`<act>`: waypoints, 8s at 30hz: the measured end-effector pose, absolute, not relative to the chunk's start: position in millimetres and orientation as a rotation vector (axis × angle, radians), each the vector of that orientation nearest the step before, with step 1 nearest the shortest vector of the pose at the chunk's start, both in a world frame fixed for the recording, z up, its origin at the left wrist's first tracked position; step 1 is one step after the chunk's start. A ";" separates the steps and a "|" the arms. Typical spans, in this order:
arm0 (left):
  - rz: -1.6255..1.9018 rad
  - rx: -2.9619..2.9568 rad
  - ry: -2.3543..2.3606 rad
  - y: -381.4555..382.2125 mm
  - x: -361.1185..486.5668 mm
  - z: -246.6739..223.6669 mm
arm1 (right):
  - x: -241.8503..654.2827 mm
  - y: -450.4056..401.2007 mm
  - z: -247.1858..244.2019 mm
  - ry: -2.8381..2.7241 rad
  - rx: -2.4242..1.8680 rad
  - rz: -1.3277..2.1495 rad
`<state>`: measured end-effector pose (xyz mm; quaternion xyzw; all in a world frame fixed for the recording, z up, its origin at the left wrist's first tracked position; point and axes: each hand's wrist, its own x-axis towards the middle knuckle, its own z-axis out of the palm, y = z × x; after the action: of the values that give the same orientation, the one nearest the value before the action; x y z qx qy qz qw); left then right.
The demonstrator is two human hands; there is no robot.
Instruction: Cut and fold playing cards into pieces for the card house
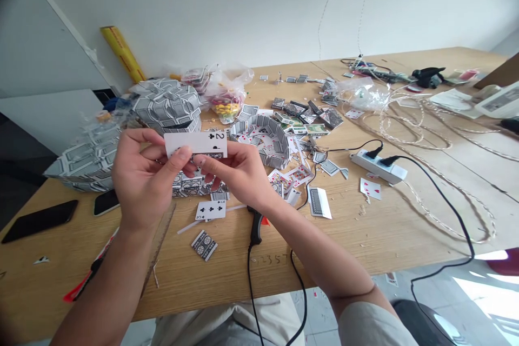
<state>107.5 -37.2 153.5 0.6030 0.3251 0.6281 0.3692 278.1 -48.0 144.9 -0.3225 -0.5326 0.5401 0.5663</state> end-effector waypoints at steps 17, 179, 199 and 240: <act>1.339 1.446 0.713 -29.7 110.4 143.3 | 278.0 -48.3 138.1 -1.207 -0.796 1.136; 1.447 1.924 0.907 -29.6 93.6 149.1 | 285.5 -61.4 152.8 -1.446 -0.965 0.680; 1.497 1.949 0.968 -28.7 88.7 158.3 | 293.9 -53.6 154.6 -1.326 -0.908 0.887; 1.469 2.181 0.970 -75.8 63.1 205.8 | 279.0 -63.5 147.8 -1.222 -0.788 0.970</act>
<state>63.1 -75.8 205.8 0.7669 0.3412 0.5168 0.1685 279.0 -63.5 147.8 -0.3458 -0.5360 0.4256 0.6418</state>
